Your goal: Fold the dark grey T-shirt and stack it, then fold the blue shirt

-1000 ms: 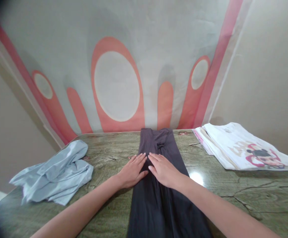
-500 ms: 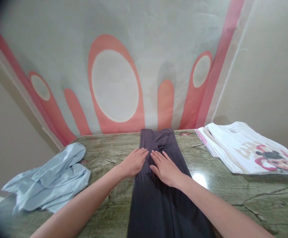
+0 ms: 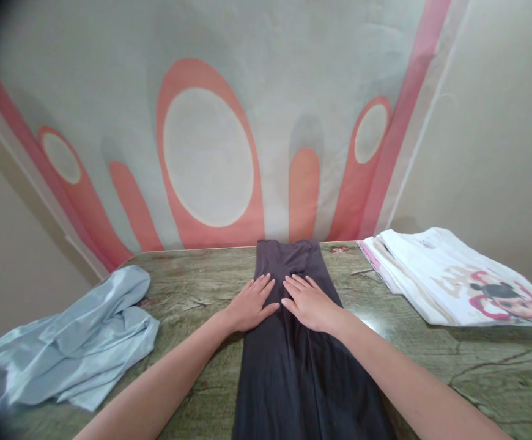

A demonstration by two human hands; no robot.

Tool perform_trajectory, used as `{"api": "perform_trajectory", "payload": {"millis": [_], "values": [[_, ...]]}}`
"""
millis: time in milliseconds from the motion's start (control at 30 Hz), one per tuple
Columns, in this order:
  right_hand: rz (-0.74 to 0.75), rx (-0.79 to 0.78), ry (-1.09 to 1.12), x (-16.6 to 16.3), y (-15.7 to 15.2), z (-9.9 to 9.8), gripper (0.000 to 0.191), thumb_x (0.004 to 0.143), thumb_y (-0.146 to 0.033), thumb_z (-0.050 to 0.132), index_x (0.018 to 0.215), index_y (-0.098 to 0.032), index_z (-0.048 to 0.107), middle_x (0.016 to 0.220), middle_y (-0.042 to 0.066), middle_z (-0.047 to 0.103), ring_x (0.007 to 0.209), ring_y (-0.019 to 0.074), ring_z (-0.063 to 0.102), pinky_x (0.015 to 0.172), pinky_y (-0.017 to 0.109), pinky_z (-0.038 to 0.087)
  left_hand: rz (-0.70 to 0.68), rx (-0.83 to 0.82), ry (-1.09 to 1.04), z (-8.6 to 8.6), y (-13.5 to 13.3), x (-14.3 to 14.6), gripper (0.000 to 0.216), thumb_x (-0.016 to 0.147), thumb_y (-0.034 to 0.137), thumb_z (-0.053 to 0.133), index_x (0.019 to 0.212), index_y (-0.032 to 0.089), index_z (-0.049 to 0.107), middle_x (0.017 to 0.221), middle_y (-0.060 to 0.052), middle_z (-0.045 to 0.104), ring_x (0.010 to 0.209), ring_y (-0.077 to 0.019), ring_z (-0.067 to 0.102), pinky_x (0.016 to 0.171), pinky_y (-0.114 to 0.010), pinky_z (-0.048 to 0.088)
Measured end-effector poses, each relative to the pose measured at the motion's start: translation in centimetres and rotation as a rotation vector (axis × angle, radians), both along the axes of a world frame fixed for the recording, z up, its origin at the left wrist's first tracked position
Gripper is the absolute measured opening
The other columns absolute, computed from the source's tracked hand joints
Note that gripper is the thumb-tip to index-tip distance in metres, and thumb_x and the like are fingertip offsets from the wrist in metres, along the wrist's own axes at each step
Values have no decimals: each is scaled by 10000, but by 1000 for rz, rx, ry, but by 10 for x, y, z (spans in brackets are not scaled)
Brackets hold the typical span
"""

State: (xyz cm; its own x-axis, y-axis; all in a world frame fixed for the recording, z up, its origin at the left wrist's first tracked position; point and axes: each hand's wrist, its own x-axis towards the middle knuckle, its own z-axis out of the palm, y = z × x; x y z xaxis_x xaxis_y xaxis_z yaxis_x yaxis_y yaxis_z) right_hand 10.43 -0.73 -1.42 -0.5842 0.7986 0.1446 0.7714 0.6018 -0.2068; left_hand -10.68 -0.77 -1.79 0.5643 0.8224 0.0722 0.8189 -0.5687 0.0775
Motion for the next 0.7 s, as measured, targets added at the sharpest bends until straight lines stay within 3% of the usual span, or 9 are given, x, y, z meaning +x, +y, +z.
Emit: {"api": "perform_trajectory", "payload": {"millis": [133, 333, 533, 700], "values": [[-6, 111, -2, -14, 23, -8, 577, 903, -464, 225, 1381, -152, 307, 1445, 81, 266, 1331, 206, 203, 1089, 419, 128, 14, 6, 7, -1, 0, -1, 706, 872, 611, 141, 1402, 150, 210, 1469, -101, 158, 1347, -246, 126, 1072, -402, 143], [2, 117, 0, -17, 35, -30, 592, 897, -500, 224, 1366, -158, 336, 1426, 90, 311, 1330, 208, 207, 1085, 443, 129, 70, 39, 40, -1, 6, 6, 619, 915, 507, 121, 1390, 128, 238, 1455, -112, 206, 1338, -239, 166, 1070, -427, 148], [7, 118, 34, -16, 32, -28, 582, 901, -482, 248, 1377, -151, 311, 1424, 86, 316, 1333, 204, 197, 1088, 448, 130, 76, 61, 18, -13, 48, 13, 573, 927, 451, 119, 1387, 133, 245, 1450, -101, 228, 1331, -219, 195, 1065, -432, 175], [13, 90, 38, -15, 32, -26, 560, 901, -476, 251, 1364, -174, 342, 1426, 74, 314, 1335, 209, 188, 1087, 458, 115, 335, 17, 43, -14, 82, -15, 593, 913, 470, 177, 1373, 107, 274, 1446, -140, 218, 1326, -273, 198, 1040, -498, 182]]}}
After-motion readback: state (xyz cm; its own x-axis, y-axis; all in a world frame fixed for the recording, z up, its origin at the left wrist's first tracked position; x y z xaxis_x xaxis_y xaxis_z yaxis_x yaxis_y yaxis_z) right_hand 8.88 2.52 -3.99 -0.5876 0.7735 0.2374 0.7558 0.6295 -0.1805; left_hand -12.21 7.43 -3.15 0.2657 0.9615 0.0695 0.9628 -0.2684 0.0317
